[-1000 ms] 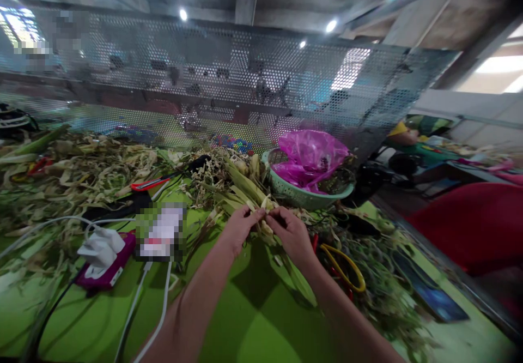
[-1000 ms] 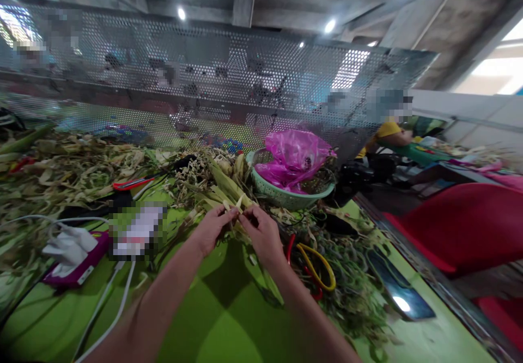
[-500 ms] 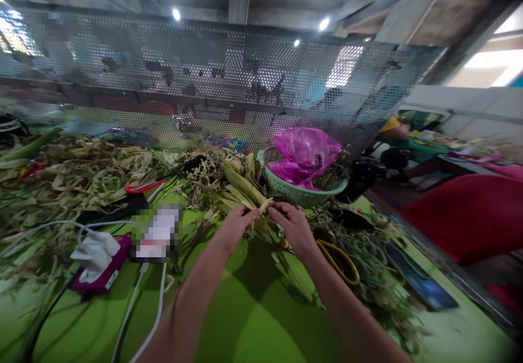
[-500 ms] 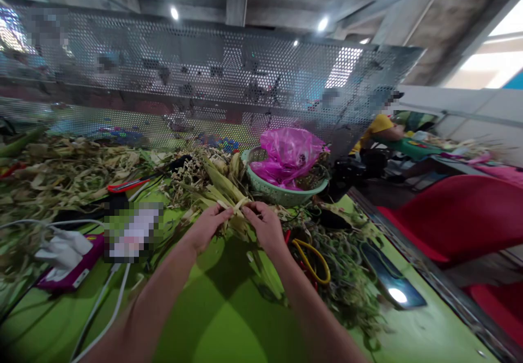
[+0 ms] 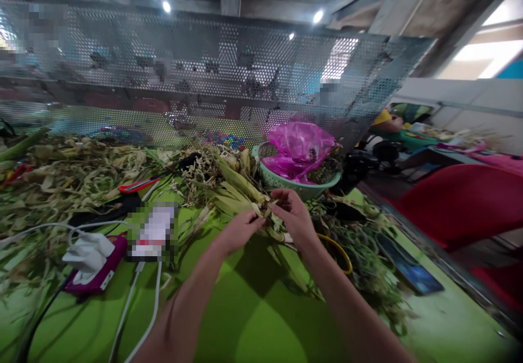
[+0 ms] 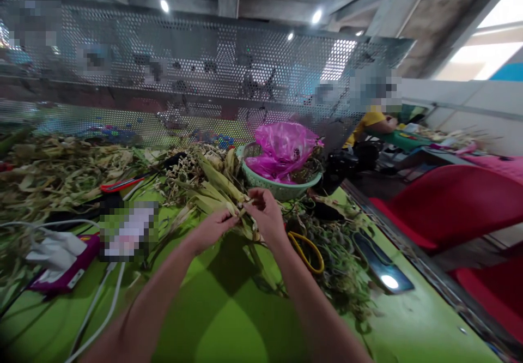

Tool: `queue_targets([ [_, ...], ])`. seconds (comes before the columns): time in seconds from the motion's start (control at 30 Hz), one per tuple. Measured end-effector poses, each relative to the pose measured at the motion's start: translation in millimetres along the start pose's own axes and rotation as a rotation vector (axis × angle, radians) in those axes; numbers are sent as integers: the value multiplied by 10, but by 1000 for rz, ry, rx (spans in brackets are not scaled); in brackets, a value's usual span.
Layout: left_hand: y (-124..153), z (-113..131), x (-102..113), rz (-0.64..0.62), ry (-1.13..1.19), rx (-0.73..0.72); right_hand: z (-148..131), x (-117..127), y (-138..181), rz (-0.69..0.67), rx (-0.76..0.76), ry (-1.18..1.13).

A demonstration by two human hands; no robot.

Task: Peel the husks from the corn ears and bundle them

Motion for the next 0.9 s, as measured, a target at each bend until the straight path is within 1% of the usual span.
queue_targets([
  [0.07,-15,-29,29,19,-96,-22,-167,9,-26,-30,138,170],
  [0.13,-31,-73,31,20,-199,-28,-274,-95,-16,-123,235,308],
  [0.17,-37,-90,24,15,-243,-32,-301,-163,-1,-172,263,339],
  [0.23,-42,-97,-5,2,-295,-51,-328,-257,30,-216,286,322],
  [0.33,-40,-103,-82,-42,-265,-64,-320,-256,49,-165,275,262],
  [0.47,-30,-162,-201,-123,-138,-13,-199,-99,39,-28,198,259],
  [0.53,-22,-172,-207,-129,-67,15,-120,-49,27,2,144,231],
  [0.6,-9,-165,-181,-117,25,49,-40,-45,12,-5,70,138],
  [0.67,5,-153,-110,-64,133,90,22,-59,4,-13,-11,-11],
  [0.73,23,-148,-1,33,227,122,67,-81,13,-20,-91,-139],
  [0.8,43,-155,97,126,282,141,94,-130,39,-55,-157,-212],
  [0.83,48,-158,120,147,294,143,105,-161,57,-78,-184,-238],
  [0.9,44,-163,106,132,297,142,121,-211,91,-109,-222,-280],
])
Point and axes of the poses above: each hand's wrist, its own y-axis away from the middle knuckle, its own x-axis out of the back of the hand, z = x × y, the point moved 10 cm from there along -y, towards the middle knuckle, and after that the axes turned 6 degrees about x, right-handed, at the moved point
